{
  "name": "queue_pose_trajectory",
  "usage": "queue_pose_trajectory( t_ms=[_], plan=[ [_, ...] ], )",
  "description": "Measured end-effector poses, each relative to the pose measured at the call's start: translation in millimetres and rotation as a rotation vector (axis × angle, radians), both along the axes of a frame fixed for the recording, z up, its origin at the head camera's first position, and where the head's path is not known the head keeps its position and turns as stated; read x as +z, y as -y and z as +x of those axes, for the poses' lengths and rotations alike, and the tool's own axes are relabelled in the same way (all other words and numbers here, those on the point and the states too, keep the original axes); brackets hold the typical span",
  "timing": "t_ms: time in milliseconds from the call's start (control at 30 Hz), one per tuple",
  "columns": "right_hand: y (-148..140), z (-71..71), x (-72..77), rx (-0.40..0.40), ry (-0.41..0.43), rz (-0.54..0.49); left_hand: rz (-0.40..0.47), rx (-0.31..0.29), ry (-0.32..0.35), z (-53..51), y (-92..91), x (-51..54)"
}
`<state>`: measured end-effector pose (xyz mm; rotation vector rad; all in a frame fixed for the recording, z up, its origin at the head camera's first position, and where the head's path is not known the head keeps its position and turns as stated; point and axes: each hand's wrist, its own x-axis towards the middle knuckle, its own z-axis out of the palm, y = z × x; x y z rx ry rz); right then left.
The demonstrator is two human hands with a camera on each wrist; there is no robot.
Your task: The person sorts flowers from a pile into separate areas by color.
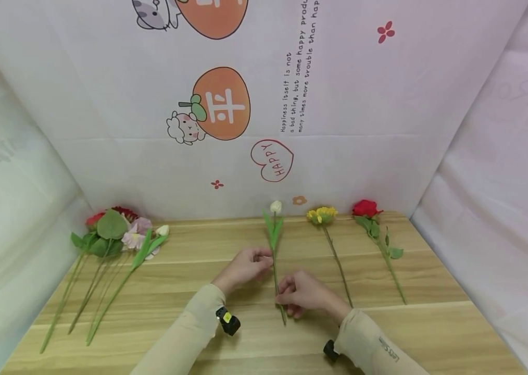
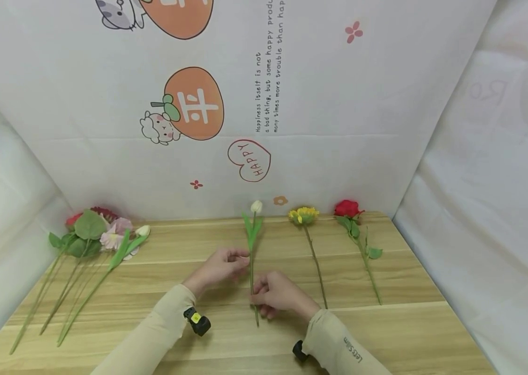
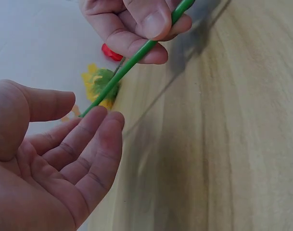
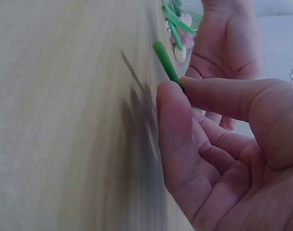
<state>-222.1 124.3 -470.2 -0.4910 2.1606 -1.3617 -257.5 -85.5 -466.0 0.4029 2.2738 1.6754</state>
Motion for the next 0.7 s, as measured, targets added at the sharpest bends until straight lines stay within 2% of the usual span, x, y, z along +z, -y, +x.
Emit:
queue_pose_trajectory(
  t_ms=[200,700],
  plan=[
    [-0.3,0.1,-1.6,0.003,0.023,0.012,0.016,-0.005,0.074,3.5,-1.0,-3.3],
    [-2.3,3.3,1.6,-0.01,0.058,0.016,0.022,0.001,0.093,-0.3,-1.1,-10.3]
  ],
)
